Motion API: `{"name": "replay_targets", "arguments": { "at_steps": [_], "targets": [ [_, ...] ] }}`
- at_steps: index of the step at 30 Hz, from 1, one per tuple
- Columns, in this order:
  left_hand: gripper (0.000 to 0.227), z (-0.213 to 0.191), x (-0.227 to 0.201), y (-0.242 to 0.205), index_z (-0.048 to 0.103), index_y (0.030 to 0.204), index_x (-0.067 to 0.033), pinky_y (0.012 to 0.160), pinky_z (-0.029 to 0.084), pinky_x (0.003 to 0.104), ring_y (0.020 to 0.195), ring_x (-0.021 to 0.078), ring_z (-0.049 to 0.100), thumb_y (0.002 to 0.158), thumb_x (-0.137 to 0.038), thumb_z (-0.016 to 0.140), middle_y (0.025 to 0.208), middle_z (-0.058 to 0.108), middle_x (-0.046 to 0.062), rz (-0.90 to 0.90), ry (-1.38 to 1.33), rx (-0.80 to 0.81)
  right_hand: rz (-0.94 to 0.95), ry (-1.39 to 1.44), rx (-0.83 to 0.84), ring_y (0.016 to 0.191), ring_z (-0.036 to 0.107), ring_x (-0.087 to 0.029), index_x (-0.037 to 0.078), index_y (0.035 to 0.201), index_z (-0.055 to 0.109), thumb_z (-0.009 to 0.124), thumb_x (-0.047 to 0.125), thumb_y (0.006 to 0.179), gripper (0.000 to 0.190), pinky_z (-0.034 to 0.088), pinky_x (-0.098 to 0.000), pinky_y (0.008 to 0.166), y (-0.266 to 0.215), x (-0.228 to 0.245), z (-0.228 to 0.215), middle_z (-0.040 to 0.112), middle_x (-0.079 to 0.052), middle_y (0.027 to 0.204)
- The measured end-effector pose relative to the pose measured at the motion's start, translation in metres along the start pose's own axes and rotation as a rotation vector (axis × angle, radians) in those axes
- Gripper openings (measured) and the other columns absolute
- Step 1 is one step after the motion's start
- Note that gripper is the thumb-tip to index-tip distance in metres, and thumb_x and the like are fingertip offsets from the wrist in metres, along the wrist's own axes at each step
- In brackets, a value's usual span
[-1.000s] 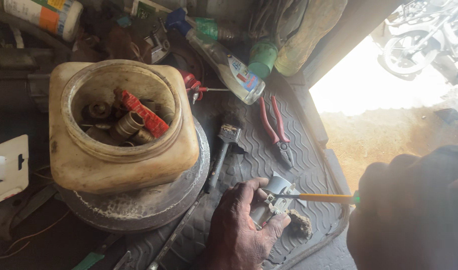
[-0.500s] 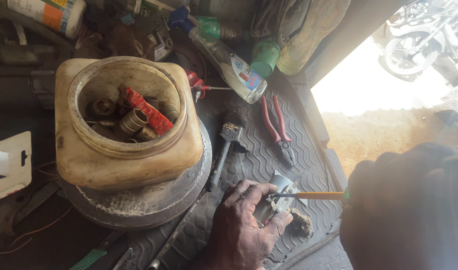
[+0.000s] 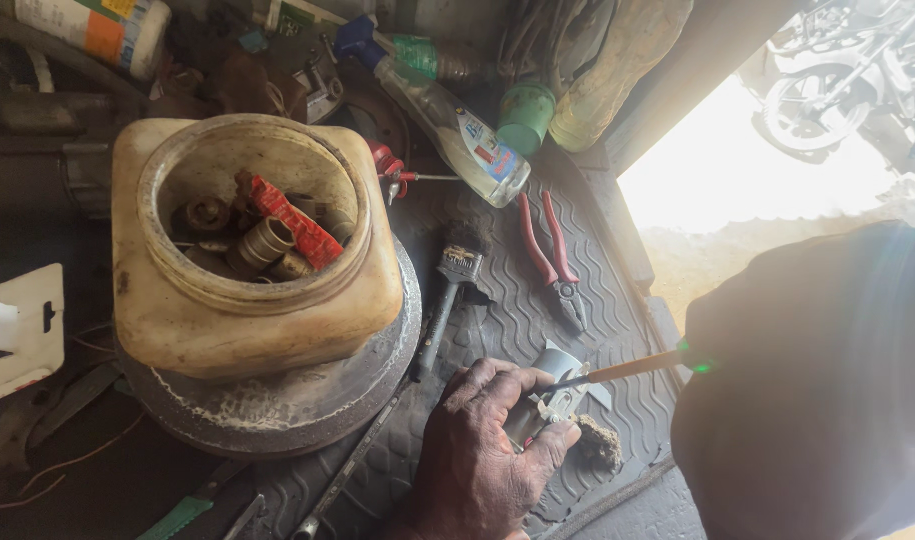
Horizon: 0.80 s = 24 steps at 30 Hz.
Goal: The person disassembles a small electromechanical component by hand and with a screwdriver, removing screws and separating parts on a workbench.
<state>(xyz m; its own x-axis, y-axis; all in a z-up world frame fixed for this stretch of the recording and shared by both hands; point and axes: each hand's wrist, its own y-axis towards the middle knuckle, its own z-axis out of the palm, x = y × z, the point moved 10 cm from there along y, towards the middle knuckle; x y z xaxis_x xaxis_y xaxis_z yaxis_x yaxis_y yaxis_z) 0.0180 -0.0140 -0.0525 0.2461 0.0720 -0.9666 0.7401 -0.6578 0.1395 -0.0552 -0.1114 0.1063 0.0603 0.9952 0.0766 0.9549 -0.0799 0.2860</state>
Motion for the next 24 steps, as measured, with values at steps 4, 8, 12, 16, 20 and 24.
{"name": "replay_targets", "arguments": {
  "at_steps": [4,8,12,16,20,24],
  "targets": [
    [0.044,0.0007,0.0018,0.0001,0.073,0.108,-0.0022,0.089,0.054,0.042,0.101,0.0307,0.069,0.073,-0.023,0.087,0.104,0.069,0.013,-0.014,-0.001,0.019,-0.002,-0.006,-0.011,0.093,0.068,-0.022,0.003,0.114,0.070,0.061,0.005,0.111,0.010,0.054,-0.0323,0.079,-0.0012,0.0004,-0.0008,0.071,-0.008,0.110],
    [0.043,-0.0001,0.0004,0.0004,0.074,0.107,-0.0029,0.088,0.056,0.041,0.099,0.0291,0.071,0.072,-0.023,0.086,0.104,0.070,0.012,-0.012,-0.024,0.015,0.003,-0.016,-0.020,0.093,0.068,-0.022,0.003,0.114,0.070,0.061,0.005,0.111,0.010,0.054,-0.0323,0.079,-0.0023,-0.0004,-0.0023,0.071,-0.008,0.110],
    [0.043,-0.0020,-0.0021,0.0008,0.074,0.107,-0.0028,0.088,0.055,0.041,0.099,0.0292,0.071,0.072,-0.023,0.087,0.104,0.070,0.012,0.002,-0.009,0.003,0.001,-0.015,-0.027,0.093,0.068,-0.022,0.003,0.114,0.070,0.061,0.005,0.111,0.010,0.054,-0.0324,0.079,-0.0007,0.0005,-0.0015,0.071,-0.008,0.110],
    [0.039,-0.0011,-0.0037,0.0000,0.074,0.106,-0.0033,0.088,0.056,0.039,0.101,0.0280,0.070,0.075,-0.024,0.085,0.104,0.070,0.012,0.022,-0.036,0.020,0.007,-0.017,-0.033,0.093,0.068,-0.021,0.004,0.114,0.070,0.061,0.005,0.111,0.010,0.053,-0.0324,0.079,-0.0009,-0.0001,-0.0020,0.071,-0.007,0.110],
    [0.039,-0.0043,-0.0075,-0.0004,0.073,0.106,-0.0023,0.089,0.055,0.040,0.101,0.0293,0.070,0.075,-0.022,0.085,0.104,0.070,0.013,0.062,-0.022,-0.008,0.008,-0.021,-0.048,0.093,0.067,-0.021,0.004,0.114,0.071,0.061,0.005,0.111,0.010,0.053,-0.0324,0.079,-0.0001,0.0008,-0.0041,0.071,-0.007,0.110],
    [0.039,-0.0035,-0.0070,-0.0017,0.073,0.106,-0.0032,0.089,0.056,0.040,0.100,0.0290,0.071,0.075,-0.023,0.086,0.104,0.070,0.012,0.058,-0.034,-0.007,0.011,-0.028,-0.057,0.093,0.067,-0.021,0.004,0.114,0.071,0.061,0.005,0.111,0.010,0.053,-0.0324,0.079,-0.0006,0.0028,-0.0059,0.071,-0.007,0.110]
  ]
}}
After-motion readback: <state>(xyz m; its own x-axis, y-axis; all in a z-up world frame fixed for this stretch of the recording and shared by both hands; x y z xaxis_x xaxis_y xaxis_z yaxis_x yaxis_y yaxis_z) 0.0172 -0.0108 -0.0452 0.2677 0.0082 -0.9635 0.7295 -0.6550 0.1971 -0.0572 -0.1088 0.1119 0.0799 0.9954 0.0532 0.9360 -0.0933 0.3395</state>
